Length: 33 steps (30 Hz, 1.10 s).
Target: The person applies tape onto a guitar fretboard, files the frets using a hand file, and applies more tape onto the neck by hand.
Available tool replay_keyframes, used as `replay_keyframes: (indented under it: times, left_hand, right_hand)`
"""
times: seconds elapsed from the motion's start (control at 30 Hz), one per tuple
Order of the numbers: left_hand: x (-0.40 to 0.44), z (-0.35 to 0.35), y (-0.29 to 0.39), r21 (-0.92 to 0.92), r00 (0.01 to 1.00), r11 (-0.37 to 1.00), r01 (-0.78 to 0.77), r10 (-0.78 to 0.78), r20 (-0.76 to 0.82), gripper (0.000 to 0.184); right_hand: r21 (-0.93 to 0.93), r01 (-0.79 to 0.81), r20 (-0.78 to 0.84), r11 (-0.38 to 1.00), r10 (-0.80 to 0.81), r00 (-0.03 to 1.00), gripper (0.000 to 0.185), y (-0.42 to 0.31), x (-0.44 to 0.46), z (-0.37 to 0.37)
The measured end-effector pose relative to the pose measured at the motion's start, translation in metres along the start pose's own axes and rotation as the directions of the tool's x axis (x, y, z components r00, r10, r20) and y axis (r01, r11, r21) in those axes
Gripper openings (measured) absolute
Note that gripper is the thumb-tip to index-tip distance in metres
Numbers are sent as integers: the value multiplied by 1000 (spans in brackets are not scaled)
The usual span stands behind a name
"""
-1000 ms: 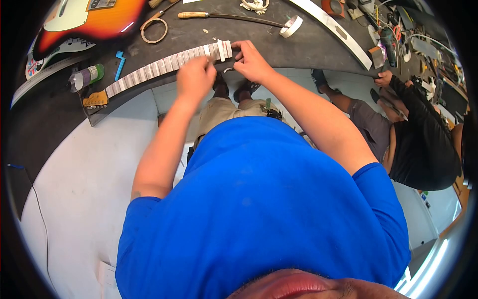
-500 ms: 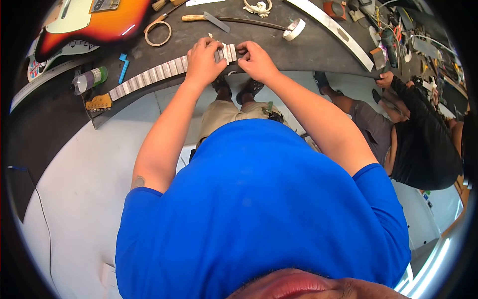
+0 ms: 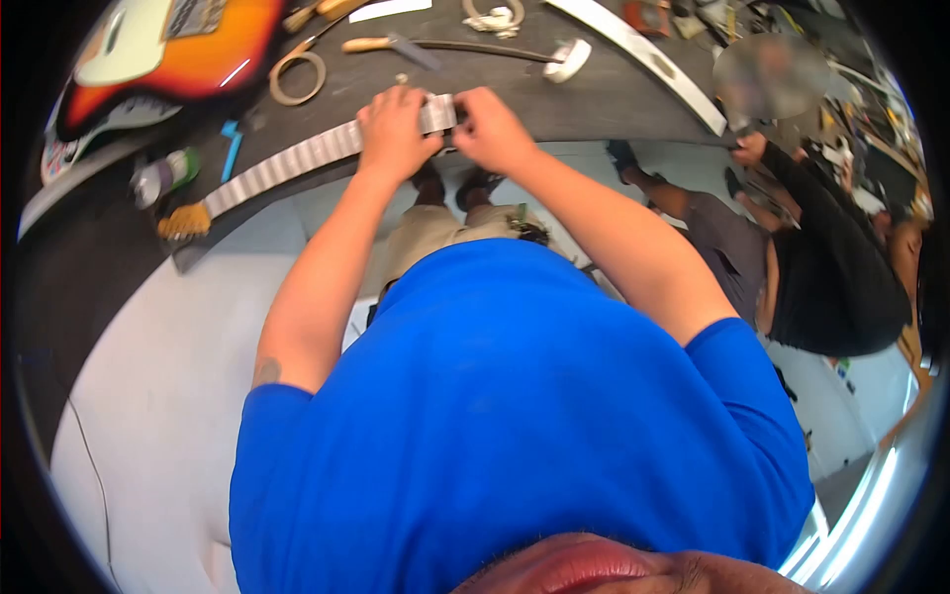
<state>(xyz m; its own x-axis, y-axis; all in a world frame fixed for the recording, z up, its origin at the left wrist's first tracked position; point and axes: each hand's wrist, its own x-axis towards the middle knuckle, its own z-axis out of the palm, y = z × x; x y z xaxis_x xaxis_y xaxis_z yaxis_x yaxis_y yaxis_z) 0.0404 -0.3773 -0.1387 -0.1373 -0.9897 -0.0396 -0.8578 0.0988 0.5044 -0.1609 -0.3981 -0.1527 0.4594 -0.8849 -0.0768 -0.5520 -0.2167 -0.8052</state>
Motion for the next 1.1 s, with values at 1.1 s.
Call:
replay_keyframes:
  times: [1.1]
  left_hand:
    - [0,5,-3,51,999,998,-36,35,6,67]
  right_hand:
    - [29,-168,-6,985,168,986,27,36,87,-9]
